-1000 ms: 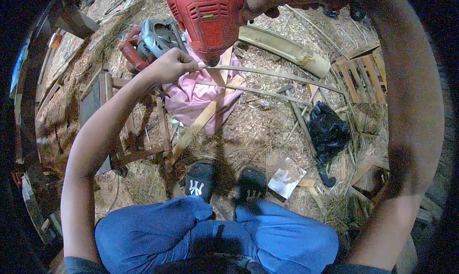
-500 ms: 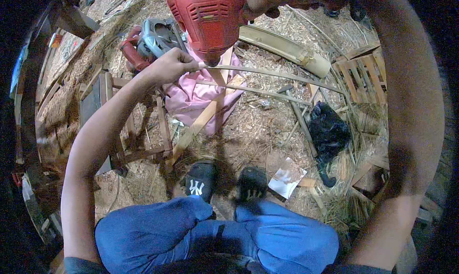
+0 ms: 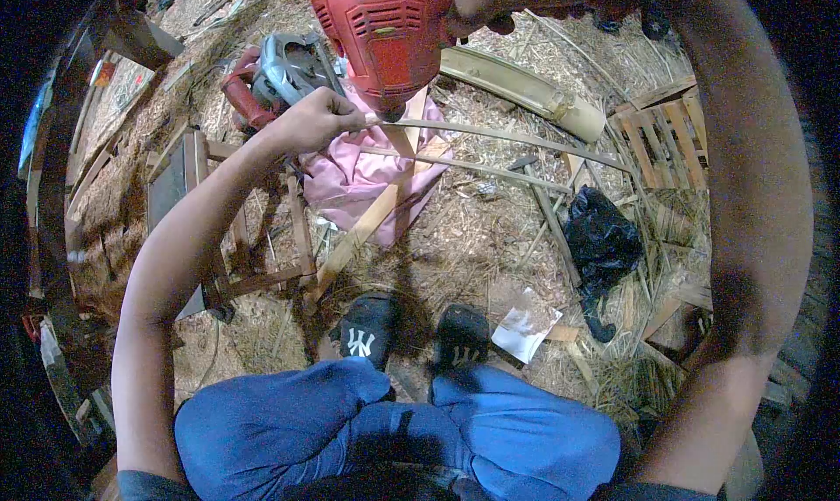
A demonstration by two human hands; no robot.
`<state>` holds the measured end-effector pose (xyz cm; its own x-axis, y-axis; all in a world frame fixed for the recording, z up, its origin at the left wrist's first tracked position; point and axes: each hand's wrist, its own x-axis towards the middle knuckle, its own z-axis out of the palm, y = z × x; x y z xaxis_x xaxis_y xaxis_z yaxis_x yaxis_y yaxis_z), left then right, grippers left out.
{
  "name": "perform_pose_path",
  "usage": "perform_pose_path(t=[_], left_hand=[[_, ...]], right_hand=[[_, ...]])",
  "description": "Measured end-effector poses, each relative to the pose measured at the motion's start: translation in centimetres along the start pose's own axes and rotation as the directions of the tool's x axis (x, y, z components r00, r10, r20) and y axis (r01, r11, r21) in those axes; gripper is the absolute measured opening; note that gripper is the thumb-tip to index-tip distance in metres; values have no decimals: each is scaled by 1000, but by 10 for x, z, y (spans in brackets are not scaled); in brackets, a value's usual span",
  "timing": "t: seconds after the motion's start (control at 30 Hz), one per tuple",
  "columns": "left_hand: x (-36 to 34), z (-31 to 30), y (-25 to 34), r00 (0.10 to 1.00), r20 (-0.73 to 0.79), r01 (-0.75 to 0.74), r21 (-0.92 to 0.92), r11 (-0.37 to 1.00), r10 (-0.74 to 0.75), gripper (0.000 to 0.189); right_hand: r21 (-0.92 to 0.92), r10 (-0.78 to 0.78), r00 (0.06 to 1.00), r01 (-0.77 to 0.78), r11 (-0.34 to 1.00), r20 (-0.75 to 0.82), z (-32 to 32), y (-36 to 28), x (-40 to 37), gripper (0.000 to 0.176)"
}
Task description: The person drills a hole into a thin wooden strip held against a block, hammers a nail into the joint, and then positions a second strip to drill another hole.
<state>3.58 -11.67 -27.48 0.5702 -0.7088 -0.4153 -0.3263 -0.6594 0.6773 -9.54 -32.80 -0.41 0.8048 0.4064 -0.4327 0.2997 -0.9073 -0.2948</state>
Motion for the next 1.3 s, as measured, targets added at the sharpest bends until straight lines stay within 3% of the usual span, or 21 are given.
perform_pose_path(t=[0.23, 0.3, 0.37, 0.47, 0.53, 0.57, 0.63, 0.67, 0.73, 0.77, 0.83, 0.93, 1.07, 1.13, 1.27, 1.3], left_hand=[[1, -1, -1, 998, 6, -65, -2, 998, 65, 67], [2, -3, 0, 998, 63, 5, 73, 997, -9, 48], [3, -3, -1, 998, 59, -1, 70, 998, -3, 48], [0, -1, 2, 999, 40, -23, 33, 999, 22, 56], [1, 0, -1, 999, 22, -38, -1, 999, 38, 66], [3, 2, -4, 998, 9, -56, -7, 998, 56, 66], [3, 3, -6, 997, -5, -74, -13, 997, 74, 66], [3, 4, -7, 997, -18, -73, -17, 997, 73, 65], [2, 4, -5, 997, -30, -73, -20, 997, 72, 65], [1, 3, -4, 998, -26, -64, -11, 998, 63, 65], [1, 3, -3, 998, -21, -55, 0, 998, 55, 64], [1, 2, -3, 999, 3, -47, -26, 999, 47, 64], [-3, 1, 4, 1000, 10, -3, -41, 999, 3, 64], [-5, 1, 6, 1000, 14, 12, -37, 999, -11, 64], [-7, 2, 7, 1000, -5, 0, -41, 999, 0, 63], [-6, 3, 5, 1000, -11, -17, -44, 999, 16, 63]], right_hand=[[26, -3, 1000, 4, 1000, -4, 1, 4, 3, 49], [21, -33, 999, 34, 999, -19, 3, 8, 3, 49], [16, -62, 997, 63, 998, -35, 3, 8, 3, 49], [42, -7, 1000, 6, 999, 19, -8, 6, 8, 50], [194, 59, 971, -106, 975, 231, -23, 8, 17, 51], [194, 58, 971, -105, 975, 232, -16, 8, 13, 51], [-4, -16, 996, 16, 1000, -82, 7, 1, 4, 52], [-4, -17, 997, 16, 1000, -81, 4, -2, 7, 52], [14, 323, 944, -325, 946, 72, -7, -18, 21, 53], [15, 324, 943, -325, 945, 72, -6, -12, 17, 53], [7, -3, 1000, 3, 1000, 13, -1, 2, 6, 53], [48, -70, 997, 69, 996, 21, 0, 12, 8, 52], [-35, -72, 990, 68, 997, -123, 8, 4, 2, 51], [48, -54, 998, 54, 997, 15, 0, 10, 8, 51], [17, -39, 998, 40, 999, -47, -2, 3, 6, 52], [138, 12, 995, -26, 990, 97, -16, 4, 14, 53]])
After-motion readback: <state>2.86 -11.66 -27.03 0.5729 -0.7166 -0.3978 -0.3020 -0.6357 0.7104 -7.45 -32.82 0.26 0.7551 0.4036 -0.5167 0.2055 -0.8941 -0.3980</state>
